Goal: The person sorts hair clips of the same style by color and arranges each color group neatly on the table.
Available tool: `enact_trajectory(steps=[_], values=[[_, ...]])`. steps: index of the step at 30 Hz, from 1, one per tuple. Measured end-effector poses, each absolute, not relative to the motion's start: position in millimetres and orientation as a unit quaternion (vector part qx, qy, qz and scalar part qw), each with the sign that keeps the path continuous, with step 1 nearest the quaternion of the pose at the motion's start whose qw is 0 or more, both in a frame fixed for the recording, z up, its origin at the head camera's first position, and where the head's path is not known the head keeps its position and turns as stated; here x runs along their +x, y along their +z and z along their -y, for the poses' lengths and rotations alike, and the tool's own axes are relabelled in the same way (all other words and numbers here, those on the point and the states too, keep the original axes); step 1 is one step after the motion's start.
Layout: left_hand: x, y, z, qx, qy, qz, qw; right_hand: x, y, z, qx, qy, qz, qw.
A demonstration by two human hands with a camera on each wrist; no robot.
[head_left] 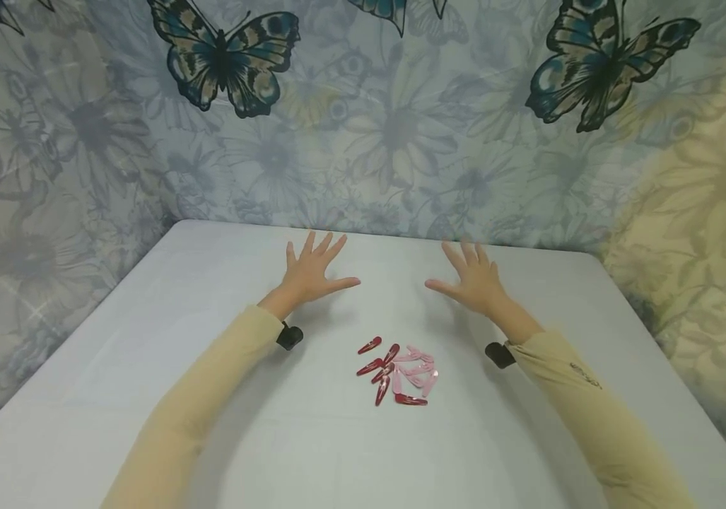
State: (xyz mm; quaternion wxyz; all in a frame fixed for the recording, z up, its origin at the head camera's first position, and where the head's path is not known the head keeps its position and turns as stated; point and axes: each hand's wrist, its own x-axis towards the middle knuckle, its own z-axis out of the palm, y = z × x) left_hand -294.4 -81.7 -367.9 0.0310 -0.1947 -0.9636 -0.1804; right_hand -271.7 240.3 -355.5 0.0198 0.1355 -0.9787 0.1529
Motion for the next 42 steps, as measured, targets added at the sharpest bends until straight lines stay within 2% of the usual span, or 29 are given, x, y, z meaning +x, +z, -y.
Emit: enact_trajectory(steps=[5, 10, 14, 21, 29, 37, 42], values=[[-274.0, -371.1, 76.8, -0.261, -0.265, 0.921, 0.117, -242.5, -362.9, -228.6, 0.138, 0.207, 0.966, 0.072], [-255.7, -382.2, 76.1, -0.315, -0.356, 0.871, 0.123, -223.4, -365.2, -217.4, 0.125, 0.262, 0.951, 0.11], [-243.0, -395.7, 75.8, -0.341, -0.404, 0.84, 0.122, -212.9, -368.6, -209.7, 0.1, 0.326, 0.935, 0.101], [-229.5, -410.9, 69.0, -0.315, -0.501, 0.803, 0.074, -195.7, -377.2, -196.2, 0.083, 0.397, 0.912, 0.053], [-232.8, -414.6, 60.9, -0.319, -0.49, 0.811, 0.019, -188.9, -389.8, -178.4, 0.09, 0.437, 0.895, -0.003], [-238.5, -424.1, 55.3, -0.336, -0.463, 0.82, -0.032, -187.3, -396.9, -171.5, 0.112, 0.43, 0.896, 0.007], [-239.3, -436.3, 53.2, -0.337, -0.467, 0.816, -0.049, -183.9, -403.8, -166.9, 0.117, 0.439, 0.89, -0.027]])
